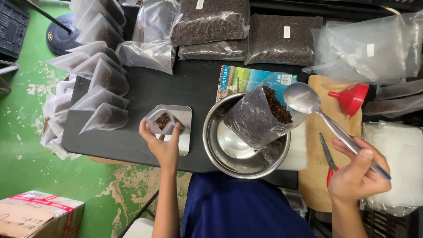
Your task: The person fills small plastic bags with dark beans from a larger bag using a spoon, weighs each small bag on a digital scale, and moves the filled bags to a stack.
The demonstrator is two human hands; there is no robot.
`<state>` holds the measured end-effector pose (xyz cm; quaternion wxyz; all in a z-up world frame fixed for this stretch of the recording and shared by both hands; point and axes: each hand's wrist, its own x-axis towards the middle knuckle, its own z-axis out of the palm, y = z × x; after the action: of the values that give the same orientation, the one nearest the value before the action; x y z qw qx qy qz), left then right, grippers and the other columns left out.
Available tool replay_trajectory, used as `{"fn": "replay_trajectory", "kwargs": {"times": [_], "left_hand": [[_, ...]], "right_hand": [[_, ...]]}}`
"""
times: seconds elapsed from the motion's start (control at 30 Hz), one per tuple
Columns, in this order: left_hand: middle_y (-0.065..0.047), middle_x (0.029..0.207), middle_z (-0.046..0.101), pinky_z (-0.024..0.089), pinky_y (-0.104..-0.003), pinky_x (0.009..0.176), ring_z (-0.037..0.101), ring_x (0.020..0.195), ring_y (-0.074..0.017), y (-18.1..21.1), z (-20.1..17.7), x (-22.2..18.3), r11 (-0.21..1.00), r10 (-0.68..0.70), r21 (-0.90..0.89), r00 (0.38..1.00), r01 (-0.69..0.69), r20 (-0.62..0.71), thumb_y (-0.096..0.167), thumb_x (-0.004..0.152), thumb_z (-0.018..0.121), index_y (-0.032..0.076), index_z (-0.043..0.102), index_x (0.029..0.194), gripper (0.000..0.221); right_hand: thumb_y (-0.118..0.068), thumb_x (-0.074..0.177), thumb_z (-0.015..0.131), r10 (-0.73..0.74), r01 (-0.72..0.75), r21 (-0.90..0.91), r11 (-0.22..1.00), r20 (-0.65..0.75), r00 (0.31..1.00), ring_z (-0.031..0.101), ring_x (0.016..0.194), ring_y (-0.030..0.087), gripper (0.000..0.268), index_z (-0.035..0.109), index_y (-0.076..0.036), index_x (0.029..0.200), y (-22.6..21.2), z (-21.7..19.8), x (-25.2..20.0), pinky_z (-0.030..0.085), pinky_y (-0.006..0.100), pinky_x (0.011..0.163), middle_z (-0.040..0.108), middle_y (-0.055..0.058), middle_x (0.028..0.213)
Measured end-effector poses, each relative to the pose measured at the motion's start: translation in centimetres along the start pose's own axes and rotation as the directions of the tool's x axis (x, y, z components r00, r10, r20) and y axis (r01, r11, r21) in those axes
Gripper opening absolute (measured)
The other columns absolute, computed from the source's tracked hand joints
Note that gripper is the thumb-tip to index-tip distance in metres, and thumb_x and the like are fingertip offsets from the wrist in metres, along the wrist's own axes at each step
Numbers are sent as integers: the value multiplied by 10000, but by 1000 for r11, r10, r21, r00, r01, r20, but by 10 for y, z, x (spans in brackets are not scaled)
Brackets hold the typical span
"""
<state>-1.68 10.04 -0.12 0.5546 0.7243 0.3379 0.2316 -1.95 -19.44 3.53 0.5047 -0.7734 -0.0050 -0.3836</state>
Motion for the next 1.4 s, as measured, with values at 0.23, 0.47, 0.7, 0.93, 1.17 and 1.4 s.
{"fn": "replay_trajectory", "kwargs": {"times": [0.23, 0.47, 0.7, 0.93, 1.17, 1.4], "left_hand": [[-172, 1306, 177, 328, -406, 929, 112, 1263, -279, -46, -5, 6, 997, -3, -75, 1000, 4, 20, 164, 610, 690, 68, 152, 1220, 819], [-97, 1380, 3, 104, -536, 1051, 32, 1305, -302, -58, -10, -14, 813, 550, 274, 832, -513, -75, 297, 693, 703, 108, -10, 1319, 967], [-138, 941, 501, 361, -422, 757, 500, 889, -299, -28, 13, -74, 514, 826, -34, 484, -857, 289, 180, 761, 512, 48, 495, 913, 201], [-39, 636, 535, 291, -405, 888, 569, 712, -221, -28, 19, -84, 444, 857, -98, 391, -891, 335, 90, 774, 500, 57, 506, 643, 135], [-48, 711, 549, 306, -361, 842, 549, 723, -206, -39, 8, -78, 589, 776, 10, 569, -808, 272, 122, 771, 511, 58, 507, 707, 90], [-166, 1277, 197, 270, -418, 961, 233, 1211, -284, -69, 2, -33, 983, 181, 20, 962, -181, -206, 137, 632, 688, -3, 159, 1267, 838]], "right_hand": [[-159, 984, 395, 85, -85, 27, 996, 13, 996, 564, 633, 395, 376, 458, 204, 904, -2, 6, -4, 488, 383, 601, 491, 316, 703], [-163, 993, 391, 93, -94, 26, 995, 42, 995, 564, 695, 395, 375, 450, 206, 961, 2, 5, -1, 518, 401, 632, 479, 310, 771], [-204, 997, 389, 124, -126, 40, 991, 31, 992, 570, 736, 353, 383, 453, 173, 1013, -5, 11, -8, 511, 366, 630, 510, 302, 792], [-245, 986, 425, 167, -161, 71, 984, -95, 981, 589, 727, 330, 393, 465, 146, 998, 1, 10, -21, 528, 344, 617, 519, 277, 788], [-228, 1013, 407, 113, -109, 54, 993, -75, 991, 575, 751, 366, 391, 427, 162, 1035, 3, 6, -26, 518, 373, 640, 507, 322, 811], [-228, 1008, 396, 6, -2, 19, 1000, -172, 985, 552, 729, 392, 385, 417, 156, 1037, -21, 11, -35, 506, 409, 630, 497, 350, 806]]}}
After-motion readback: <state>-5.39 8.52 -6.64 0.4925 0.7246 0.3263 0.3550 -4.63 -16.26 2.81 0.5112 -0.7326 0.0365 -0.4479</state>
